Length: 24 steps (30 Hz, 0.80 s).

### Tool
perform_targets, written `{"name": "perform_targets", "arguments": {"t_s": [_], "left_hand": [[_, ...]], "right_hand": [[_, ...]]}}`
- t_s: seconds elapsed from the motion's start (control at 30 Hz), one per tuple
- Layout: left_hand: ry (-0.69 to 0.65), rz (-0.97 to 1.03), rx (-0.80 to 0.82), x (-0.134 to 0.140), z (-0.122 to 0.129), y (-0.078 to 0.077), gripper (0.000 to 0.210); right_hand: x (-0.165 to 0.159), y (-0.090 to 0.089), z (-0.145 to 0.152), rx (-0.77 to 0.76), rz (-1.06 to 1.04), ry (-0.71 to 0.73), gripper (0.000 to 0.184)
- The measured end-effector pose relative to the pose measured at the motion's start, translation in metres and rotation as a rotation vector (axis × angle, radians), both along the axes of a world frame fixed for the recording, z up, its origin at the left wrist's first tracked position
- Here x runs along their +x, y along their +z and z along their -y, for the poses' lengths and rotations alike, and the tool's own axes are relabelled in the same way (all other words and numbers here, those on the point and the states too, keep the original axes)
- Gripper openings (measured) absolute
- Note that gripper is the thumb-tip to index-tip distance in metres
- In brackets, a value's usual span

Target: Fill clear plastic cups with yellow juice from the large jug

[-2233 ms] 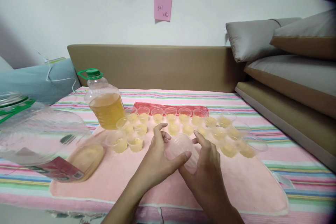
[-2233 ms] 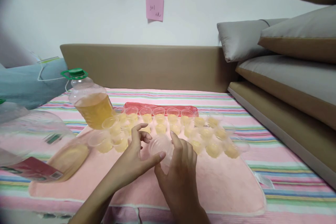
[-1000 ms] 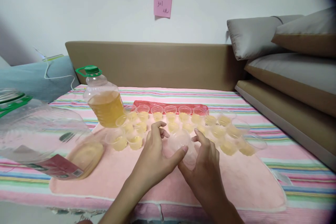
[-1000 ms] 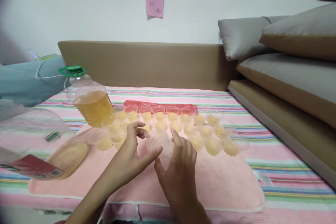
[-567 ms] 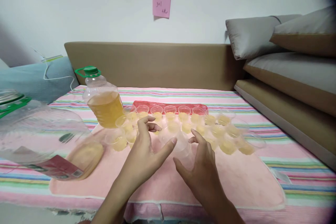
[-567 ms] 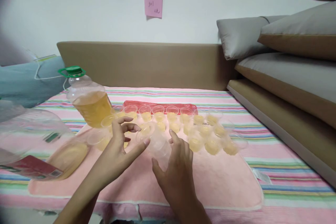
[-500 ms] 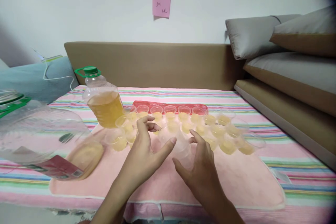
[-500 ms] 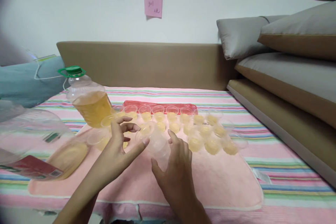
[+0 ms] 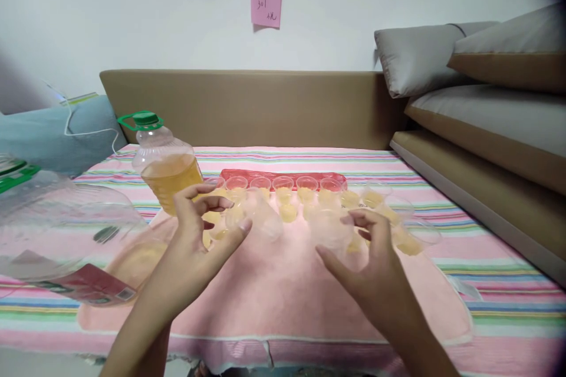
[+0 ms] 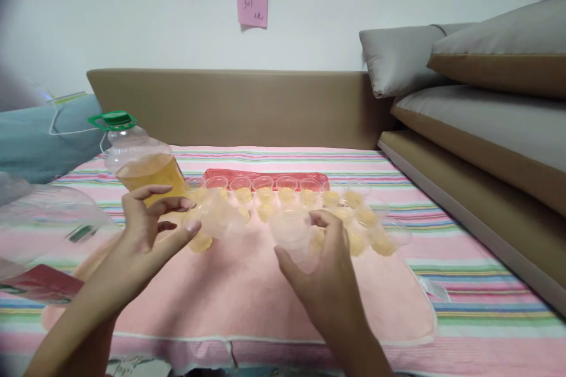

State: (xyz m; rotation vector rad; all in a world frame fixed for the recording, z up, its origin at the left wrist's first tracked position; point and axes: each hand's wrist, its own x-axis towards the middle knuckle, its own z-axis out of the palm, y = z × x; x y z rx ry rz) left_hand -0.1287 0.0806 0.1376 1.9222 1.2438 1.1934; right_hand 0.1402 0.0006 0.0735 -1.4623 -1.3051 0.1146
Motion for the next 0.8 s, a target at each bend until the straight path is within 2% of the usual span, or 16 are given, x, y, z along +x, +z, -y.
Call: {"name": "perform_targets", "arguments": {"t_s": [0.1, 0.23, 0.33, 0.4, 0.5, 0.6, 0.73, 0.8], "left_hand": [[-0.015, -0.087, -0.004, 0.008, -0.005, -0.014, 0.062], [-0.075, -0.157, -0.038, 0.029, -0.009, -0.035, 0.062], [-0.118, -0.207, -0.096, 0.041, -0.010, -0.044, 0.064], [-0.148, -0.234, -0.103, 0.047, -0.010, -0.048, 0.064], [-0.177, -0.260, -0.095, 0.052, -0.011, -0.052, 0.063], [-0.182, -0.290, -0.082, 0.056, -0.012, -0.057, 0.064], [-0.195, -0.321, -0.074, 0.059, -0.015, -0.063, 0.064], [-0.204, -0.335, -0.070, 0.059, -0.016, -0.063, 0.063]], "right_hand": [[0.026, 0.013, 0.003, 0.059, -0.041, -0.075, 0.069], [0.074, 0.020, 0.007, 0.159, -0.053, -0.184, 0.081], [0.116, 0.021, 0.015, 0.193, -0.069, -0.395, 0.090], [0.144, 0.020, 0.023, 0.158, -0.086, -0.579, 0.096], [0.181, 0.014, 0.030, 0.065, -0.086, -0.794, 0.099], [0.207, 0.001, 0.029, 0.001, -0.111, -0.920, 0.102], [0.229, -0.019, 0.022, 0.002, -0.189, -0.953, 0.110], [0.239, -0.028, 0.021, 0.006, -0.195, -0.952, 0.108]]}}
